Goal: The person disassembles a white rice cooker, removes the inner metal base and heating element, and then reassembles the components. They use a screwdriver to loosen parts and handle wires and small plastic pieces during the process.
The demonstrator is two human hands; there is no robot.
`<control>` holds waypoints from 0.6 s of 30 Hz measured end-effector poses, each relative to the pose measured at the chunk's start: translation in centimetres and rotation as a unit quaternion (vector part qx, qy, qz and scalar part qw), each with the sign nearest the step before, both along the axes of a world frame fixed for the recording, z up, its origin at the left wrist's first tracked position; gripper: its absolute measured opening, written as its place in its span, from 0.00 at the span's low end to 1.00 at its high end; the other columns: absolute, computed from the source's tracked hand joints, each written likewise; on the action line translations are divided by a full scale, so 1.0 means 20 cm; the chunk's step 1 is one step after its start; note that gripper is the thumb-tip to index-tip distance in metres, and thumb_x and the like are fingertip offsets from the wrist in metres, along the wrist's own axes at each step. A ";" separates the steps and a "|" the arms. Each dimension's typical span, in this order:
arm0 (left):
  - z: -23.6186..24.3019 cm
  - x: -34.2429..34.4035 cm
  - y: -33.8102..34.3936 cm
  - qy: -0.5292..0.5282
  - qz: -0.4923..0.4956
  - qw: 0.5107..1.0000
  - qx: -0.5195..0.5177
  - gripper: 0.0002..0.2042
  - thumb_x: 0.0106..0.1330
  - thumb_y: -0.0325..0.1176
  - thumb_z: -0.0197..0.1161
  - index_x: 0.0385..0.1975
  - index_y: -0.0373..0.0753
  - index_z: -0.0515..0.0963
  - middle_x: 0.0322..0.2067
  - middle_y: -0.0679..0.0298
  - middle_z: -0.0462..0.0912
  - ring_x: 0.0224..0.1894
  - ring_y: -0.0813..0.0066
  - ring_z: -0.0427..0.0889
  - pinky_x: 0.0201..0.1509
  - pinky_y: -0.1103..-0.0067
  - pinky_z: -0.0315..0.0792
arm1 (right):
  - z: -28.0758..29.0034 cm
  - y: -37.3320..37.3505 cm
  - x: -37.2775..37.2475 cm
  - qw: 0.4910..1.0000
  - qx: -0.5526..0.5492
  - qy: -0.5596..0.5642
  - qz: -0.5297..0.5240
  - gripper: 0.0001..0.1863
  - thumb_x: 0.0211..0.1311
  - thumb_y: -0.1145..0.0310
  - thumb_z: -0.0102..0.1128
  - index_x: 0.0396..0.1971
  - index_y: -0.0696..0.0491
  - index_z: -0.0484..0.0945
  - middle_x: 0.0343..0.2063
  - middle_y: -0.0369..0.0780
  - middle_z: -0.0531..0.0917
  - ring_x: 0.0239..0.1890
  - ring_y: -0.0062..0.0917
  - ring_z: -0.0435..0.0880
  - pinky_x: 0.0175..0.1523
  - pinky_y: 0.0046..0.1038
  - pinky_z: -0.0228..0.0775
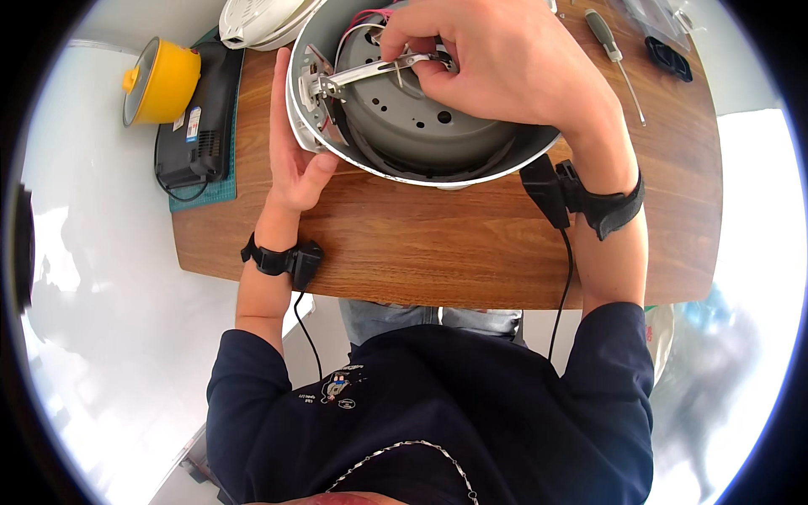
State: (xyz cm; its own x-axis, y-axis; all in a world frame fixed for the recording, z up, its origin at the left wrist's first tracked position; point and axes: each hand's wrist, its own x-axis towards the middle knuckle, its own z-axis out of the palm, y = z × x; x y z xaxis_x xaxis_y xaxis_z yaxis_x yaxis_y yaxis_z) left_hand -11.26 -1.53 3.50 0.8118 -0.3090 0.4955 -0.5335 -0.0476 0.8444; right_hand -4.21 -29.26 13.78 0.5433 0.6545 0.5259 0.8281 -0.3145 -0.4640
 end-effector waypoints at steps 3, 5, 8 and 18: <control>0.00 -0.01 -0.02 -0.009 0.003 1.000 -0.013 0.58 0.70 0.51 0.70 0.82 0.31 0.31 0.81 0.45 0.47 0.82 0.54 0.54 0.83 0.61 0.51 | -0.01 -0.01 0.00 1.000 0.001 -0.017 0.001 0.10 0.47 0.78 0.69 0.33 0.56 0.89 0.32 0.42 0.89 0.26 0.35 0.86 0.33 0.32 0.79; -0.01 -0.01 -0.05 -0.025 0.019 0.999 -0.019 0.57 0.71 0.53 0.69 0.82 0.32 0.31 0.81 0.45 0.46 0.81 0.54 0.54 0.83 0.61 0.52 | -0.01 0.00 0.00 1.000 0.014 -0.017 0.003 0.10 0.47 0.78 0.69 0.33 0.56 0.88 0.33 0.43 0.90 0.27 0.36 0.86 0.33 0.33 0.79; -0.02 -0.02 -0.09 -0.071 0.082 0.994 -0.005 0.57 0.71 0.61 0.66 0.82 0.32 0.35 0.81 0.47 0.47 0.80 0.55 0.56 0.82 0.61 0.54 | -0.02 0.00 0.01 0.999 0.016 -0.028 0.003 0.10 0.47 0.77 0.70 0.33 0.56 0.88 0.34 0.43 0.90 0.29 0.37 0.87 0.35 0.34 0.80; 0.03 -0.03 -0.28 -0.038 0.165 0.980 -0.108 0.51 0.71 0.71 0.55 0.80 0.34 0.48 0.75 0.53 0.59 0.75 0.61 0.63 0.78 0.62 0.60 | -0.05 0.00 0.01 0.999 0.016 -0.051 -0.003 0.10 0.47 0.75 0.69 0.33 0.55 0.87 0.36 0.42 0.90 0.33 0.41 0.88 0.38 0.36 0.81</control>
